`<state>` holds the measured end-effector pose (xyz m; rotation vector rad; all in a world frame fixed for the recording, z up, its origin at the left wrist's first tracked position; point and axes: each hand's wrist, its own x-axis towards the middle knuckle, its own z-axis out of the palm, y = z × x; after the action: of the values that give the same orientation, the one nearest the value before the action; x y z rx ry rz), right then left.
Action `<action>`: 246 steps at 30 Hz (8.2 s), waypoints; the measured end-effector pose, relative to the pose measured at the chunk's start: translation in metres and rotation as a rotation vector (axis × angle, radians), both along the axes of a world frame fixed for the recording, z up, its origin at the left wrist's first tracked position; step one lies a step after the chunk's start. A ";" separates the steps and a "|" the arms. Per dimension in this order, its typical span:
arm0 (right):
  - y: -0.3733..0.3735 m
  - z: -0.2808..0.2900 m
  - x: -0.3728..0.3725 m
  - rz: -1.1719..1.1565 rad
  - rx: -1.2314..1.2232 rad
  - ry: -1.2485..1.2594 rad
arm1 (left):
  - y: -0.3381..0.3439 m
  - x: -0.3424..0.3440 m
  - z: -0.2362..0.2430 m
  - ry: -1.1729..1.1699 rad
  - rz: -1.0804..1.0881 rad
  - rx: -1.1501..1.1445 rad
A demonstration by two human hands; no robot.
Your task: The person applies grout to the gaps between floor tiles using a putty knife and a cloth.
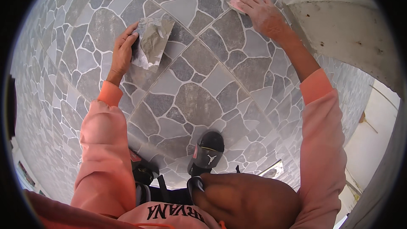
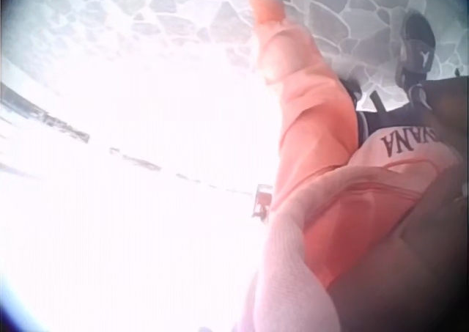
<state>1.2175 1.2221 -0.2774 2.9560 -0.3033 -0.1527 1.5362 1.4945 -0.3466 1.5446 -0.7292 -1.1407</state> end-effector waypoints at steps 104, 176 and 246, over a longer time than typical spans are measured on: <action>0.204 0.121 0.072 -0.150 0.446 -0.151 | 0.023 -0.053 0.101 -0.151 0.043 -0.168; -0.172 0.022 0.002 -0.733 -0.010 0.375 | 0.059 0.003 0.002 -0.288 0.141 -0.037; 0.206 0.031 0.018 -0.636 0.354 -0.134 | 0.055 0.006 -0.006 -0.094 0.189 -0.039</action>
<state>1.2352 1.4278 -0.2467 3.0894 -1.3559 -0.0896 1.5420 1.5495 -0.3529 1.6060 -0.6493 -0.9146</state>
